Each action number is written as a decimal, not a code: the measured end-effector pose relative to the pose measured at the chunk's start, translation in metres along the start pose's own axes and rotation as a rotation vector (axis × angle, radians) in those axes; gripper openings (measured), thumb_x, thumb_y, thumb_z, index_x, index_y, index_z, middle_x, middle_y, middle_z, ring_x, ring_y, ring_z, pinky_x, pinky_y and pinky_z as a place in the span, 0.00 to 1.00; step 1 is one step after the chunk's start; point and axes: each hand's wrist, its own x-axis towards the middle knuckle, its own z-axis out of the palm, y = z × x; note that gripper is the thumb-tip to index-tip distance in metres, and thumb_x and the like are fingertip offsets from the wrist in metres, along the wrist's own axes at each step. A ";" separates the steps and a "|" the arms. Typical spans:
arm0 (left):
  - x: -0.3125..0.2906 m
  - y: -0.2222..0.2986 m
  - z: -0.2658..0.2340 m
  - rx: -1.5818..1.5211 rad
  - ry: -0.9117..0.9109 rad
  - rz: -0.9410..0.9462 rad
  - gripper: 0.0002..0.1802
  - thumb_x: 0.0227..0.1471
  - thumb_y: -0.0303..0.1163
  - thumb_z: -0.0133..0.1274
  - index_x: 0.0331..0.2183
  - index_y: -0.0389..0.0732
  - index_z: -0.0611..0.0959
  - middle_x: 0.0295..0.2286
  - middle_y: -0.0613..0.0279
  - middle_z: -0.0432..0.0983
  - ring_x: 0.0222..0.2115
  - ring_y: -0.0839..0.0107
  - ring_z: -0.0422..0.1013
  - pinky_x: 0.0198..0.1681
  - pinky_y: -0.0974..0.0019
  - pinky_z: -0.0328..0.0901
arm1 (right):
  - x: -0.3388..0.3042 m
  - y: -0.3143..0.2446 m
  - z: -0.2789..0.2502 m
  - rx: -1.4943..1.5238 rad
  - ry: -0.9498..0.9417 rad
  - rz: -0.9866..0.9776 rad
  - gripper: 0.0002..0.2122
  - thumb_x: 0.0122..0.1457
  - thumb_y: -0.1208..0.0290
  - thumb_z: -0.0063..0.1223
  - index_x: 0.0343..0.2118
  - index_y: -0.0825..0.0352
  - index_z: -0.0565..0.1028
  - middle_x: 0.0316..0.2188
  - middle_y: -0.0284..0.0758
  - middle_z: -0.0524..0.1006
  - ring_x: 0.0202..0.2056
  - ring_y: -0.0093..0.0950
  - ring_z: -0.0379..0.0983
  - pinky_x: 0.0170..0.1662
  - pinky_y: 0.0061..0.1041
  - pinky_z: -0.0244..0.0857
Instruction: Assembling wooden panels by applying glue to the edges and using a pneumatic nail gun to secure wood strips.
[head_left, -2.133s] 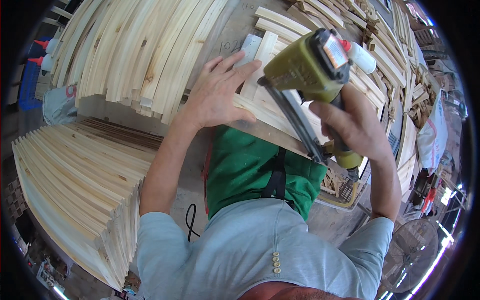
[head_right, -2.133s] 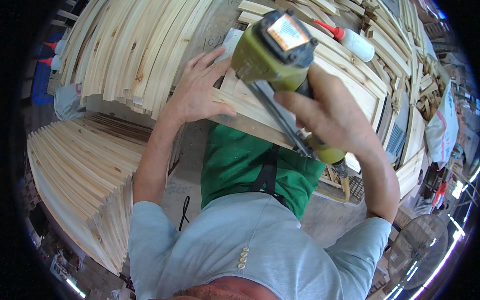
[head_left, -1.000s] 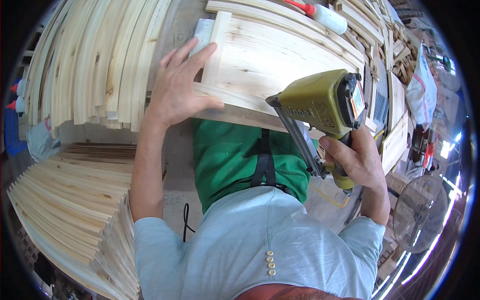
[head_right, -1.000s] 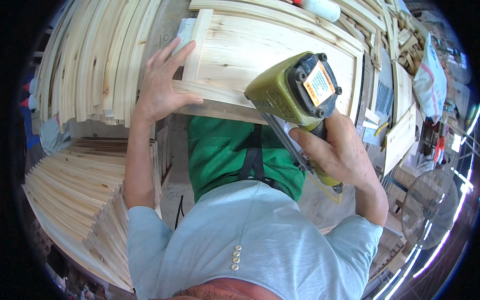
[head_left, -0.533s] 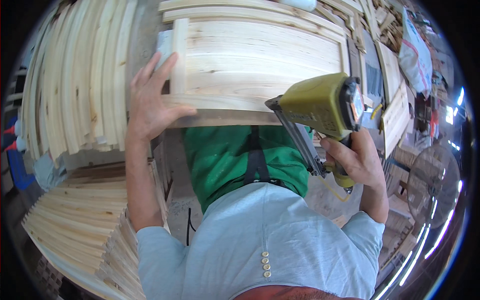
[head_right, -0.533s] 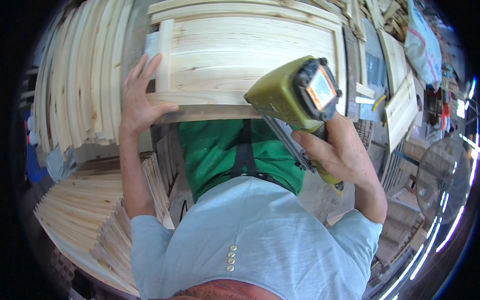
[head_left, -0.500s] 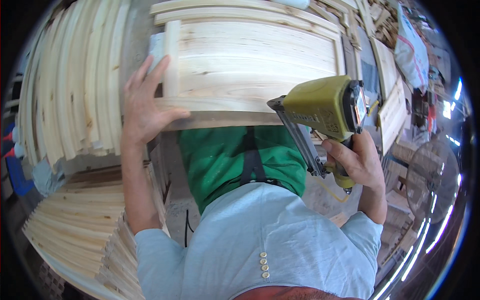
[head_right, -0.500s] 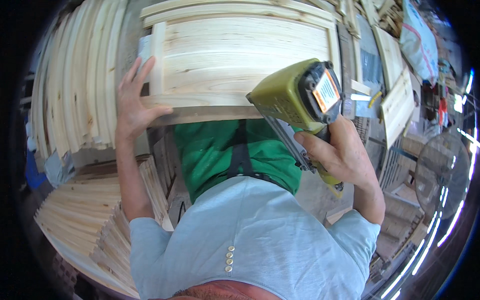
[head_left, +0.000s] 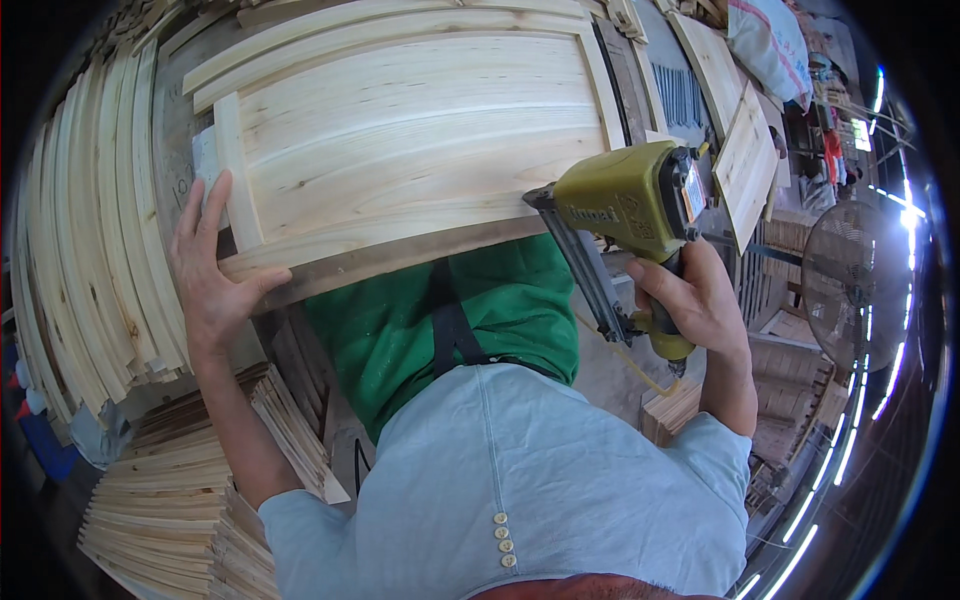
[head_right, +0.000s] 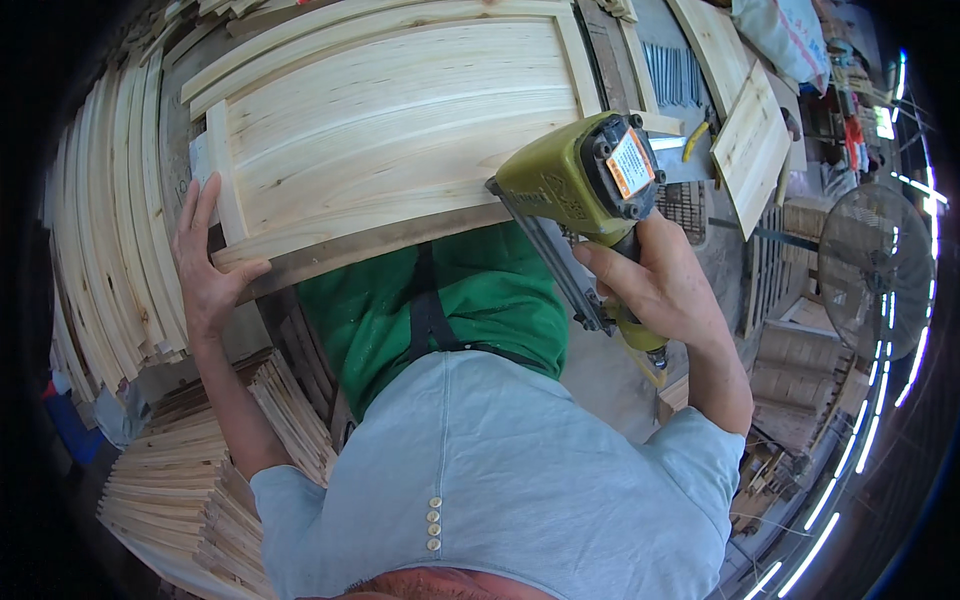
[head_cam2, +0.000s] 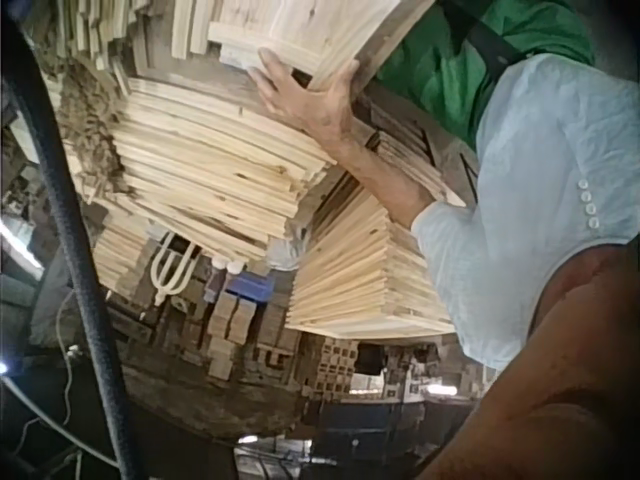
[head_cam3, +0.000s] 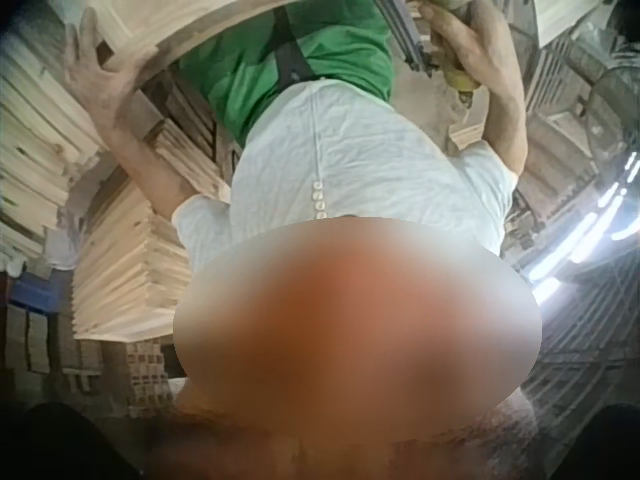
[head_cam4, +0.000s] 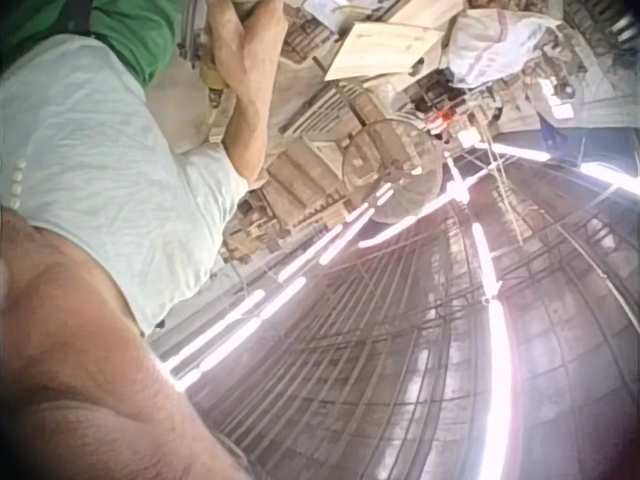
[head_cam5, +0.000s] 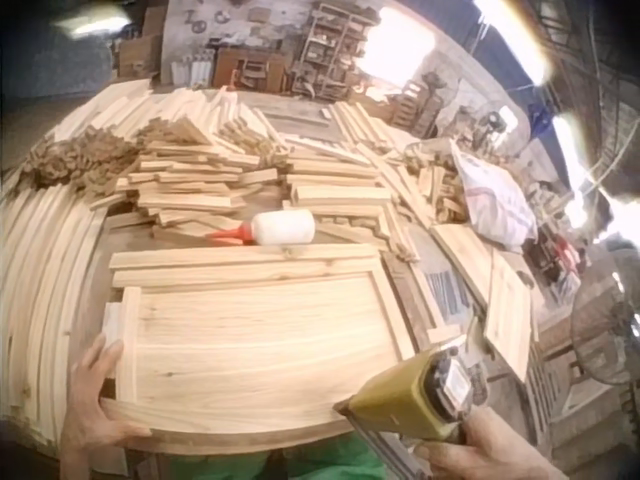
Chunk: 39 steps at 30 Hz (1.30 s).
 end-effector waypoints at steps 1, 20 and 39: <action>0.000 0.000 -0.001 0.012 -0.006 -0.002 0.60 0.15 0.39 0.72 0.58 0.53 0.67 0.59 0.56 0.58 0.59 0.57 0.53 0.61 0.52 0.49 | 0.002 0.003 0.001 0.005 0.002 -0.010 0.10 0.56 0.71 0.56 0.35 0.72 0.71 0.19 0.30 0.73 0.21 0.18 0.69 0.24 0.19 0.63; -0.024 0.028 0.009 0.179 -0.029 0.261 0.27 0.42 0.33 0.61 0.47 0.43 0.78 0.54 0.60 0.67 0.59 0.54 0.55 0.61 0.49 0.47 | 0.030 0.022 -0.071 -0.028 0.323 -0.110 0.13 0.56 0.62 0.55 0.34 0.69 0.71 0.20 0.30 0.72 0.21 0.18 0.68 0.24 0.19 0.61; -0.012 0.097 0.053 0.096 -0.042 0.197 0.26 0.41 0.28 0.61 0.45 0.38 0.76 0.52 0.54 0.67 0.57 0.52 0.57 0.59 0.49 0.50 | 0.169 0.085 -0.059 -0.828 0.744 -0.221 0.24 0.54 0.70 0.53 0.51 0.75 0.62 0.41 0.52 0.71 0.44 0.47 0.70 0.46 0.40 0.66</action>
